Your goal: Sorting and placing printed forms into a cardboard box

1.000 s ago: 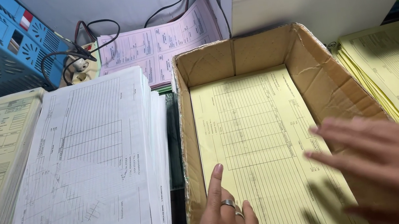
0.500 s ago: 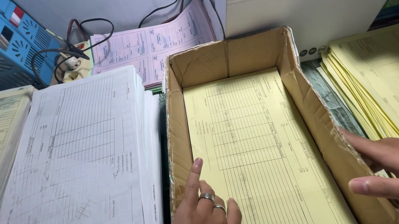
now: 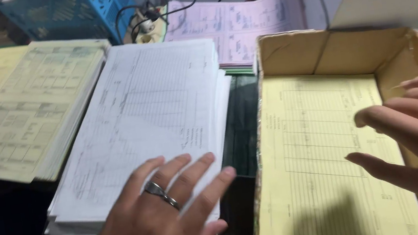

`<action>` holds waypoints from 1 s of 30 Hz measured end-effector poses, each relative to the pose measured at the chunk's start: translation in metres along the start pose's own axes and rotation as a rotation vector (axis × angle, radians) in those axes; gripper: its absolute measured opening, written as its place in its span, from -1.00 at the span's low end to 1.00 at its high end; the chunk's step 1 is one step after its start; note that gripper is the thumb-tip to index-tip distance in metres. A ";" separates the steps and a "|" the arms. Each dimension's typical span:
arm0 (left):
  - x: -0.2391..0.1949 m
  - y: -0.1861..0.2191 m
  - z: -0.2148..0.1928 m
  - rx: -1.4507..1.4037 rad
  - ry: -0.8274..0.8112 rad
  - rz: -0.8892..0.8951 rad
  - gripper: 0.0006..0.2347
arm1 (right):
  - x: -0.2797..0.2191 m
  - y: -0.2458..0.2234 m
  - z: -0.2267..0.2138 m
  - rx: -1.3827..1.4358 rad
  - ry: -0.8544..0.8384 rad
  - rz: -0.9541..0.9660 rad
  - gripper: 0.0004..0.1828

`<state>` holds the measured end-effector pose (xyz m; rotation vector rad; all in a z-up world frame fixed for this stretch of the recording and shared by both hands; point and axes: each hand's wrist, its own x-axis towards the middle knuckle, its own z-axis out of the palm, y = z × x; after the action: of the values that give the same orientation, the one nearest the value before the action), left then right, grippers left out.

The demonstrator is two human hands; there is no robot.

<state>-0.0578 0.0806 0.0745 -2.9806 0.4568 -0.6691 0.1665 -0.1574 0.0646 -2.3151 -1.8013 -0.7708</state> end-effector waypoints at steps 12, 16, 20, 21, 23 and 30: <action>-0.069 -0.023 0.003 0.170 -0.038 -0.155 -0.61 | 0.112 -0.040 0.031 0.328 -0.164 -0.412 -0.64; -0.075 -0.021 -0.002 -0.026 0.018 -0.199 -0.73 | 0.120 -0.061 0.037 0.483 -0.414 -0.270 -0.47; -0.071 -0.020 -0.005 -0.153 0.066 -0.280 -0.77 | 0.121 -0.073 0.033 0.494 -0.680 -0.111 -0.33; -0.072 -0.019 -0.005 -0.122 0.134 -0.273 -0.77 | 0.119 -0.074 0.034 0.494 -0.650 -0.129 -0.30; -0.072 -0.019 -0.003 -0.083 0.205 -0.269 -0.76 | 0.117 -0.074 0.035 0.492 -0.615 -0.156 -0.28; -0.073 -0.025 0.005 -0.105 0.283 -0.382 -0.75 | 0.116 -0.073 0.041 0.431 -0.431 -0.348 -0.39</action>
<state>-0.1119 0.1266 0.0430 -3.1104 -0.0795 -1.1403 0.1316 -0.0188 0.0660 -2.0083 -2.2992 0.1182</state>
